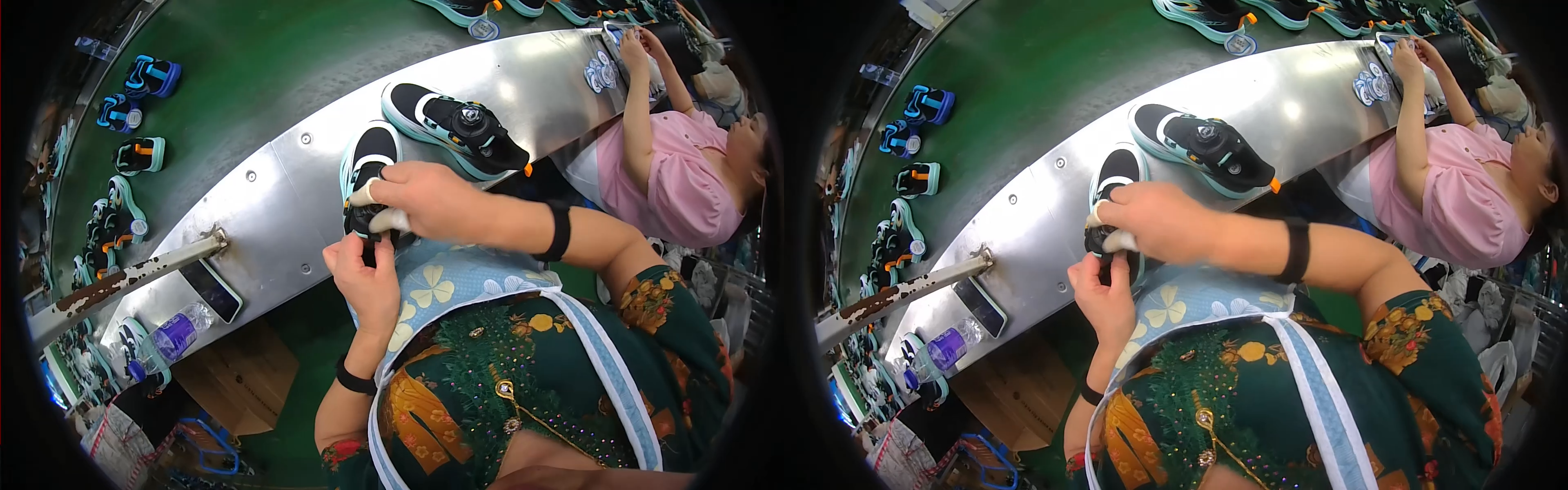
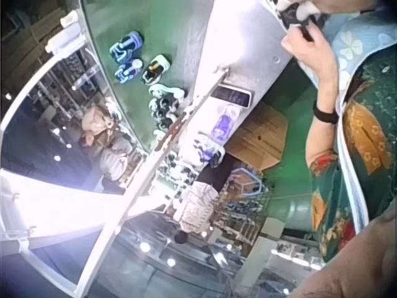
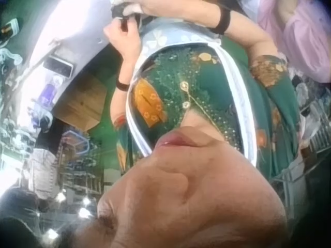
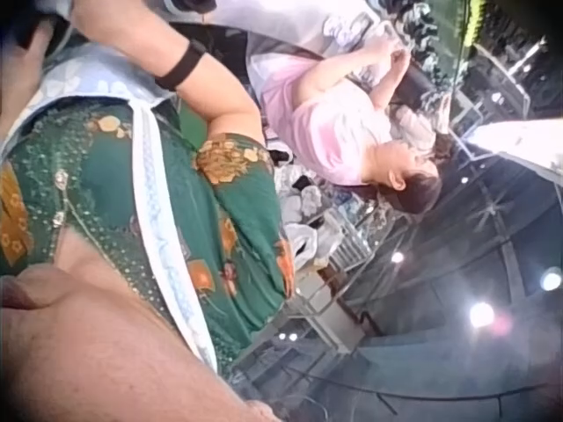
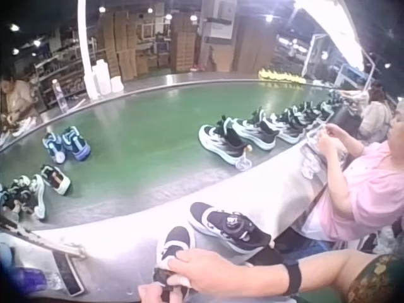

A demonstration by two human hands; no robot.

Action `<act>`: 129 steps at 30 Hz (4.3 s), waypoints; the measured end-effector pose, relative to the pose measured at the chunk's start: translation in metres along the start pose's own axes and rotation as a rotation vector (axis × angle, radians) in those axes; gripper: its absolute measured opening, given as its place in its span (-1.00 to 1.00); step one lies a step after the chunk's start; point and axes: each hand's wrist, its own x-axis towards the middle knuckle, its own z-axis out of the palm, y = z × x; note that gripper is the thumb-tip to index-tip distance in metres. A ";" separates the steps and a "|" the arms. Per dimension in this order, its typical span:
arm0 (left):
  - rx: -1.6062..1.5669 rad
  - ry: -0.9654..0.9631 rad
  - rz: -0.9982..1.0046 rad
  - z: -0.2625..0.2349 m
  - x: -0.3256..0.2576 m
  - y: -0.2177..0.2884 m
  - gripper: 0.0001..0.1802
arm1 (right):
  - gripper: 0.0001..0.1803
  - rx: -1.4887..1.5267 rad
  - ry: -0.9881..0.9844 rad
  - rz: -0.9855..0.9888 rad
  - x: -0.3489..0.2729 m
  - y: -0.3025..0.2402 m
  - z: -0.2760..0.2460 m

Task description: Using a cleaning solution and cloth to wipe down the exterior of newly manufactured shoes on a conveyor belt.

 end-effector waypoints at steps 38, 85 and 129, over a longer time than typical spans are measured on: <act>-0.448 -0.364 -0.118 -0.022 0.063 -0.016 -0.67 | -0.40 0.440 -0.125 0.666 -0.006 0.031 -0.002; 0.140 -0.342 0.246 0.002 0.048 -0.009 -0.12 | -0.69 -0.138 -0.300 0.134 0.021 0.004 -0.045; 0.422 -0.668 0.693 0.035 0.143 0.054 -0.71 | -0.61 0.639 -0.006 0.894 -0.093 0.105 -0.122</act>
